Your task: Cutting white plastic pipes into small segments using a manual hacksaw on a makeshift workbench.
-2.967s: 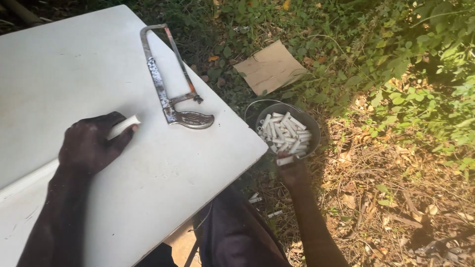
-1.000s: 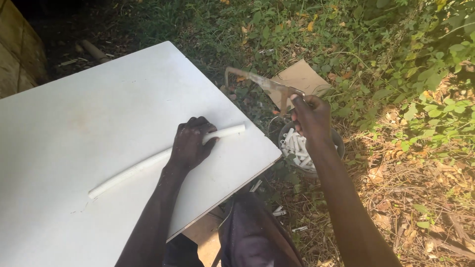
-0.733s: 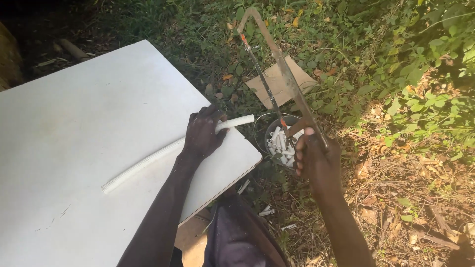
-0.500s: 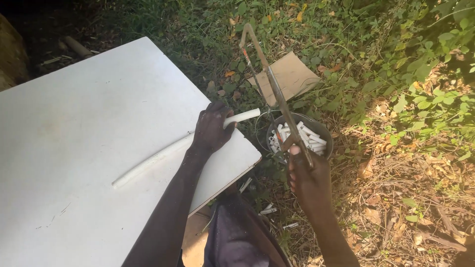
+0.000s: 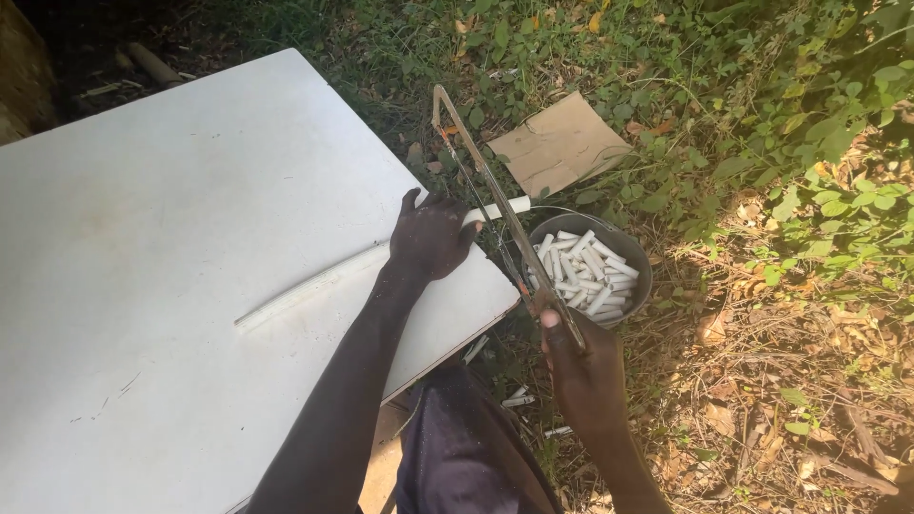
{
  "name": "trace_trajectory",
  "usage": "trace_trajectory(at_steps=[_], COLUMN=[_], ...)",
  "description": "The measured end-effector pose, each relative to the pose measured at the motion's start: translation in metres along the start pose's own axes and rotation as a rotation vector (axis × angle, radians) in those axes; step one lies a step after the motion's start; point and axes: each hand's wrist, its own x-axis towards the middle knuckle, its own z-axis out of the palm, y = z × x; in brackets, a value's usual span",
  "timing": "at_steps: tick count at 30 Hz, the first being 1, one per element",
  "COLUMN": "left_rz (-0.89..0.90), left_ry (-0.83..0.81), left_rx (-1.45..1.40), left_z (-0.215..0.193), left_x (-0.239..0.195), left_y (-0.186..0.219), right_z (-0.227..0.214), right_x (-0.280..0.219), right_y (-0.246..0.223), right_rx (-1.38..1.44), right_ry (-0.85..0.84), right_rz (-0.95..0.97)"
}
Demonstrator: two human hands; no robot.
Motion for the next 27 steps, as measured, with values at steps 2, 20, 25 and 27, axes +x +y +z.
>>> trace_trajectory(at_steps=[2, 20, 25, 27], left_rz=[0.015, -0.071, -0.06, -0.063], left_ry=[0.001, -0.021, 0.004, -0.004], left_rx=[0.02, -0.018, -0.012, -0.006], left_z=[-0.005, -0.007, -0.005, -0.004], left_x=[-0.001, 0.0, -0.001, -0.001], left_y=[0.003, 0.008, 0.008, 0.008], right_z=[0.0, 0.009, 0.009, 0.009], right_x=[-0.001, -0.008, -0.01, -0.011], right_y=[0.003, 0.006, 0.005, 0.007], right_rx=[-0.014, 0.031, 0.056, 0.037], right_ry=[0.006, -0.061, -0.075, -0.061], right_rz=[0.022, 0.097, 0.081, 0.096])
